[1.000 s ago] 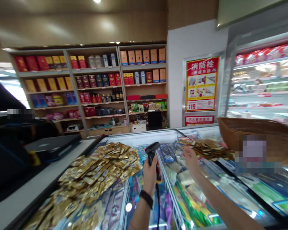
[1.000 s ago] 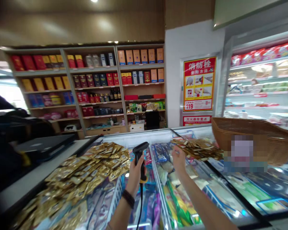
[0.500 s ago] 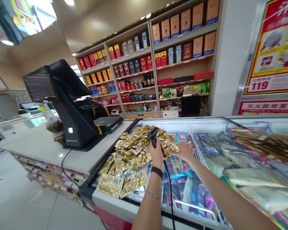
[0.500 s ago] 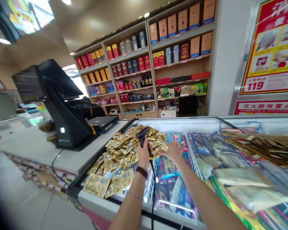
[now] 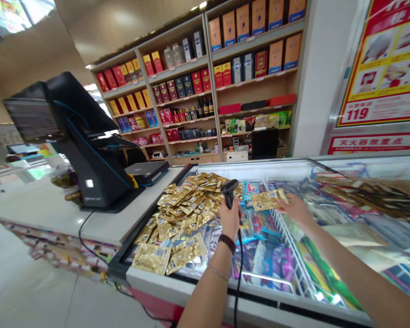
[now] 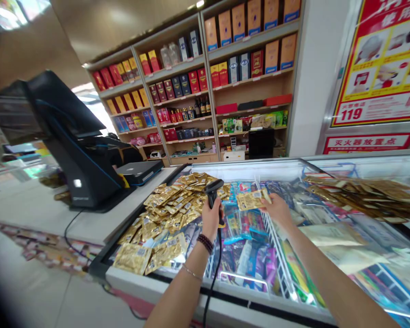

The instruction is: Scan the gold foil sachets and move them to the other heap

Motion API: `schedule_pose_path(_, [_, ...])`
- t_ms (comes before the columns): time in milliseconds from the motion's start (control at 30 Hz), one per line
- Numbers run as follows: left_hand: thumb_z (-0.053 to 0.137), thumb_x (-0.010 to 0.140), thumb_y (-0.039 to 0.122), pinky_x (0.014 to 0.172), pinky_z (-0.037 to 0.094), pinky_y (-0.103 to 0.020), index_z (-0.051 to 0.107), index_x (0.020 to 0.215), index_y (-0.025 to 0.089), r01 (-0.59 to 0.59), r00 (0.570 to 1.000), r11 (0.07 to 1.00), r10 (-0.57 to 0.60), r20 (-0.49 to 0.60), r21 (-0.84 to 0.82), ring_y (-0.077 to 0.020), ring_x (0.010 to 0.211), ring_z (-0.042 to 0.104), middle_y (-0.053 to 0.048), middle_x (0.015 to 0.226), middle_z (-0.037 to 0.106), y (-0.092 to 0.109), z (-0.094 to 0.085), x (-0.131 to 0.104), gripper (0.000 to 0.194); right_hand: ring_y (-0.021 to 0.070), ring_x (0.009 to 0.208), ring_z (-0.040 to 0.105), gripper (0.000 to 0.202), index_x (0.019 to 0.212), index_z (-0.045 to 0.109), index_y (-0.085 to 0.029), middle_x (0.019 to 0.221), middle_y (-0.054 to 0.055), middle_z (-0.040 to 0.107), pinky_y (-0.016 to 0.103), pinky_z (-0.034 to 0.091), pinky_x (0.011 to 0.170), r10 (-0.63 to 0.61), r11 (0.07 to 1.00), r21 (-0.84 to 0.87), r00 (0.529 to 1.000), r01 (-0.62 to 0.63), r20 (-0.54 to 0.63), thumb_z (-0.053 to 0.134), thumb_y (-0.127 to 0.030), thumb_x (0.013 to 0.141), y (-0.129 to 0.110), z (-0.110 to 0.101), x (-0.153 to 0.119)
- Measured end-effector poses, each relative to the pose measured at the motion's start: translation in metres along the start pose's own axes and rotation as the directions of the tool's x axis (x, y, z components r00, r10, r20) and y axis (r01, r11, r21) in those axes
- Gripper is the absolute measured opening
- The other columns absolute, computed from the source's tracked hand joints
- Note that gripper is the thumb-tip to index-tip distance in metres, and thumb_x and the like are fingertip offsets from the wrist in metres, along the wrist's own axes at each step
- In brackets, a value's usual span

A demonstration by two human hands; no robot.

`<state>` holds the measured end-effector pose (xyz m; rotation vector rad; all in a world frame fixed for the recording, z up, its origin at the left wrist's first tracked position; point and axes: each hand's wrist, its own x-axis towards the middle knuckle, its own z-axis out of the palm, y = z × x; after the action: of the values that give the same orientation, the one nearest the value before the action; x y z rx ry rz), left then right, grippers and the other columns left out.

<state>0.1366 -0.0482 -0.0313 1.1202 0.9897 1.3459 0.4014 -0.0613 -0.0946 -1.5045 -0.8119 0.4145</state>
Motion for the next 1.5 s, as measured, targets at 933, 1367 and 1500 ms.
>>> schedule_pose_path(933, [0.1, 0.063, 0.098, 0.043, 0.034, -0.023, 0.065, 0.092, 0.025, 0.165, 0.92, 0.972, -0.09, 0.381, -0.167, -0.0087, 0.041, 0.05, 0.009, 0.065, 0.059, -0.032, 0.135, -0.074, 0.086, 0.0365, 0.117, 0.093, 0.054, 0.124, 0.084, -0.035, 0.111, 0.003, 0.095, 0.068, 0.067, 0.129, 0.061, 0.79, 0.609, 0.997, -0.072, 0.039, 0.107, -0.05, 0.077, 0.021, -0.087, 0.021])
schedule_pose_path(1367, [0.104, 0.059, 0.099, 0.043, 0.037, -0.023, 0.064, 0.086, 0.025, 0.187, 0.91, 0.964, -0.099, 0.403, -0.186, -0.0088, 0.041, 0.052, 0.007, 0.066, 0.06, -0.03, 0.127, -0.075, 0.088, 0.0365, 0.116, 0.091, 0.048, 0.126, 0.083, -0.036, 0.112, 0.003, 0.092, 0.072, 0.068, 0.127, 0.071, 0.82, 0.573, 0.995, -0.02, -0.066, 0.096, -0.055, 0.083, 0.046, -0.073, 0.031])
schedule_pose_path(1500, [0.105, 0.06, 0.096, 0.043, 0.037, -0.024, 0.063, 0.086, 0.026, 0.195, 0.903, 0.963, -0.102, 0.416, -0.188, -0.0092, 0.042, 0.052, 0.007, 0.067, 0.059, -0.032, 0.127, -0.075, 0.086, 0.0363, 0.114, 0.09, 0.057, 0.125, 0.082, -0.036, 0.111, 0.003, 0.091, 0.073, 0.066, 0.128, 0.05, 0.813, 0.582, 0.997, -0.008, -0.055, 0.101, -0.058, 0.076, 0.043, -0.077, 0.029])
